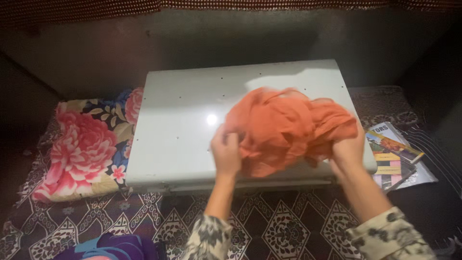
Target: The person wipes the lid of a metal box with an orange cloth. They then open the box and remove several items one by one, including a yellow cloth, a router box, a blue document, a drawing book, a white envelope, a grey folder, a toy, and a plastic bag, placing them on the floor beside the box.
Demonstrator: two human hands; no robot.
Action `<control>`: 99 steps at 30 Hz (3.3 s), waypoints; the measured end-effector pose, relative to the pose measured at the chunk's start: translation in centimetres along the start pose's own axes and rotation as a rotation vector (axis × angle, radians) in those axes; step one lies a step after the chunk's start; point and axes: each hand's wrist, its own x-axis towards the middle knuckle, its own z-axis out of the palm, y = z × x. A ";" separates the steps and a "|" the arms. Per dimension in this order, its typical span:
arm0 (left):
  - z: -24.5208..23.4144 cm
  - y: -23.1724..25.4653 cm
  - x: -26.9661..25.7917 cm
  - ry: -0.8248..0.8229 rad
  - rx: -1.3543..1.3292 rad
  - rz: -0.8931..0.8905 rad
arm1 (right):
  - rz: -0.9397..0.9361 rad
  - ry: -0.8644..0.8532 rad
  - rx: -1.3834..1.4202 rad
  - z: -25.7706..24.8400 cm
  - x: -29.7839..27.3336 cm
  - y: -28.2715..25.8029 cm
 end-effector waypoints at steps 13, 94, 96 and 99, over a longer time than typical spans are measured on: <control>4.0 2.0 -4.3 -0.496 0.834 0.460 | -0.238 -0.807 -1.384 -3.4 -2.3 3.9; 17.6 -2.2 -3.6 -0.491 0.895 0.364 | -0.399 -0.321 -1.728 -10.0 3.8 3.3; 17.3 -1.8 -3.9 -0.492 0.907 0.363 | -0.431 -0.299 -1.715 -10.1 3.3 3.2; 17.4 -1.4 -4.1 -0.500 0.920 0.342 | -0.396 -0.301 -1.729 -10.2 3.0 3.0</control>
